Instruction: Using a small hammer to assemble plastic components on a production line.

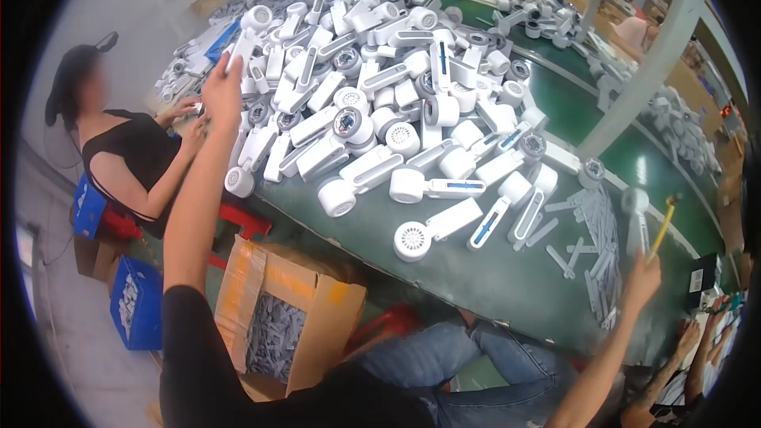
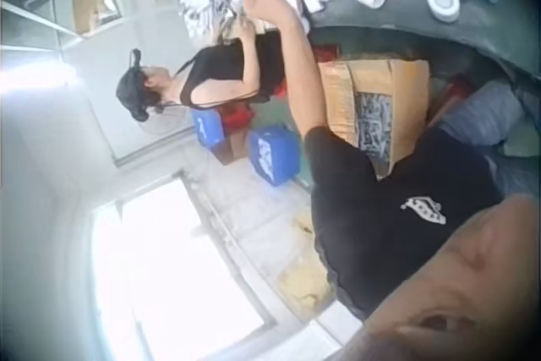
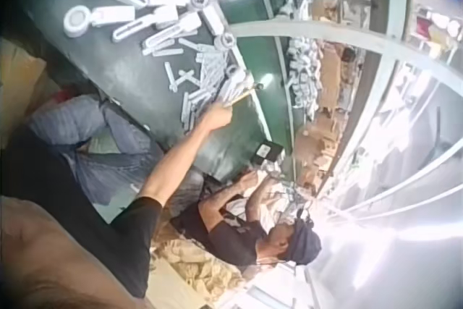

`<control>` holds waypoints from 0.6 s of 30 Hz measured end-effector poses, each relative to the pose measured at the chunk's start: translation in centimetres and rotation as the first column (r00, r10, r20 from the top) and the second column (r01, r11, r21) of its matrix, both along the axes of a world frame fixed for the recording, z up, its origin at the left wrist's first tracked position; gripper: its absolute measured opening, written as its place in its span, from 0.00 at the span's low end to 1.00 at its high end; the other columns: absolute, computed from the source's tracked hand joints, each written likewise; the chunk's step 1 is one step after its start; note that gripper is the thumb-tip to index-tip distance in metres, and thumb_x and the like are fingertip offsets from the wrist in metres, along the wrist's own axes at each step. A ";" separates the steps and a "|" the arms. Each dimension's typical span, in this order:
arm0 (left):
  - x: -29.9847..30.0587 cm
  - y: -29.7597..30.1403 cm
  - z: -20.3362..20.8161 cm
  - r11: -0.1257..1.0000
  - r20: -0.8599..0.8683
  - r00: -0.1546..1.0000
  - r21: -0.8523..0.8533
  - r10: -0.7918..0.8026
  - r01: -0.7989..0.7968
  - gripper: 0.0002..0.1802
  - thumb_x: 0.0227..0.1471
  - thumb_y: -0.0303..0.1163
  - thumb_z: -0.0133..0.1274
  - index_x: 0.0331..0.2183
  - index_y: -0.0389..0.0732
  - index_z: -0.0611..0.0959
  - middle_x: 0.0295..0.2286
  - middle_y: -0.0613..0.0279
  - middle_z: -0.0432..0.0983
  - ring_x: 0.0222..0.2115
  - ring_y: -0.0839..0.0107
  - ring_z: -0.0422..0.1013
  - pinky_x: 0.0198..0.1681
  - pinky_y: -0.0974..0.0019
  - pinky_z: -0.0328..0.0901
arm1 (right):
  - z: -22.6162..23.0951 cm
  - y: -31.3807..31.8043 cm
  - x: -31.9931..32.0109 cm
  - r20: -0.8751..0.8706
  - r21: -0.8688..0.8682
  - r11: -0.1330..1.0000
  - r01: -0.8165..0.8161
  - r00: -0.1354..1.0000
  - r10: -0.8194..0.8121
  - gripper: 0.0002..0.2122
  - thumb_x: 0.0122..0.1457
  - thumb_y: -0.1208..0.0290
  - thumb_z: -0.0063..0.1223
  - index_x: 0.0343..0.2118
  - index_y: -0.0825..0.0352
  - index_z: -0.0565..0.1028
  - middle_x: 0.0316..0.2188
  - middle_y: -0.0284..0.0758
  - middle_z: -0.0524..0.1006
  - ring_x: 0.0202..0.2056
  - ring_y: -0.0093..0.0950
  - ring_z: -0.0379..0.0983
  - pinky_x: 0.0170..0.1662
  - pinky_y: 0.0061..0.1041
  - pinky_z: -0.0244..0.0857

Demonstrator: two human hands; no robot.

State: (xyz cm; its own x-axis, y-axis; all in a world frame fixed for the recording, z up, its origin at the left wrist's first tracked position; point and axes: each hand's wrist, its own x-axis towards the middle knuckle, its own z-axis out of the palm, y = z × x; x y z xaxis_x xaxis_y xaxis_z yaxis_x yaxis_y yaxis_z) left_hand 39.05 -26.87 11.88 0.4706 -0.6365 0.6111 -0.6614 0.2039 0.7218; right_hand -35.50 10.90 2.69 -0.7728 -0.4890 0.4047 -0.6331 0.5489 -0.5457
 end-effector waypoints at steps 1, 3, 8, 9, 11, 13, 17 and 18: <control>2.1 -3.7 -0.1 0.997 0.048 0.997 0.032 0.063 -0.065 0.31 0.58 0.48 0.66 0.56 0.38 0.86 0.26 0.64 0.82 0.29 0.78 0.72 0.39 0.68 0.68 | 0.9 0.4 0.4 0.102 0.007 0.995 0.097 0.990 -0.097 0.19 0.67 0.57 0.60 0.46 0.72 0.79 0.29 0.47 0.81 0.29 0.39 0.77 0.37 0.40 0.71; 4.1 -9.8 -1.1 0.997 -0.056 0.996 0.012 0.075 -0.075 0.31 0.56 0.51 0.65 0.53 0.37 0.87 0.32 0.53 0.87 0.34 0.68 0.80 0.44 0.63 0.71 | 2.1 2.7 2.2 -0.002 -0.060 0.996 -0.059 0.998 0.059 0.19 0.68 0.58 0.60 0.49 0.72 0.79 0.24 0.37 0.77 0.24 0.27 0.73 0.30 0.34 0.67; 8.9 -18.6 -3.7 0.954 0.215 0.942 0.098 0.257 -0.283 0.27 0.54 0.45 0.62 0.50 0.37 0.89 0.44 0.45 0.86 0.47 0.54 0.83 0.52 0.57 0.72 | 3.3 7.3 9.3 0.416 -0.163 0.976 -0.147 0.886 0.203 0.20 0.62 0.70 0.66 0.53 0.75 0.76 0.21 0.21 0.67 0.18 0.12 0.59 0.20 0.19 0.48; 8.8 -19.6 -4.3 0.958 0.215 0.946 0.100 0.242 -0.268 0.27 0.54 0.45 0.62 0.50 0.37 0.89 0.44 0.45 0.86 0.47 0.54 0.83 0.52 0.57 0.72 | 2.4 8.5 9.8 0.405 -0.177 0.971 -0.161 0.887 0.221 0.20 0.62 0.71 0.66 0.53 0.75 0.76 0.21 0.21 0.67 0.19 0.12 0.60 0.20 0.19 0.48; 9.9 -20.9 -4.9 0.950 -0.127 0.989 0.293 -0.073 0.108 0.24 0.54 0.38 0.57 0.50 0.37 0.89 0.46 0.47 0.86 0.47 0.58 0.82 0.52 0.60 0.71 | 1.8 9.0 11.5 0.572 -0.134 0.977 -0.165 0.792 0.212 0.19 0.60 0.71 0.68 0.52 0.74 0.76 0.22 0.22 0.69 0.19 0.13 0.60 0.20 0.18 0.50; 10.2 -21.9 -5.9 0.968 0.025 0.996 0.238 -0.091 0.083 0.26 0.54 0.32 0.53 0.54 0.37 0.86 0.45 0.48 0.87 0.46 0.62 0.82 0.51 0.61 0.71 | 1.8 9.2 12.9 0.644 -0.065 0.980 -0.186 0.743 0.184 0.18 0.59 0.73 0.68 0.50 0.72 0.77 0.21 0.23 0.72 0.16 0.14 0.63 0.18 0.17 0.54; 19.7 -24.2 -3.2 0.982 0.778 0.627 0.089 0.036 -0.166 0.24 0.59 0.31 0.52 0.56 0.35 0.83 0.47 0.43 0.83 0.48 0.51 0.78 0.53 0.52 0.69 | -0.6 6.7 14.0 0.712 -0.135 0.943 -0.305 0.631 0.307 0.16 0.59 0.72 0.68 0.48 0.70 0.79 0.21 0.23 0.73 0.17 0.14 0.65 0.19 0.18 0.57; 14.9 -24.6 -8.0 0.980 0.729 0.676 0.192 -0.107 -0.051 0.24 0.59 0.31 0.52 0.56 0.35 0.83 0.47 0.43 0.83 0.48 0.51 0.78 0.53 0.52 0.69 | 0.2 7.9 14.9 0.703 -0.068 0.967 -0.245 0.676 0.221 0.15 0.60 0.71 0.68 0.48 0.70 0.80 0.22 0.23 0.74 0.18 0.14 0.65 0.20 0.18 0.58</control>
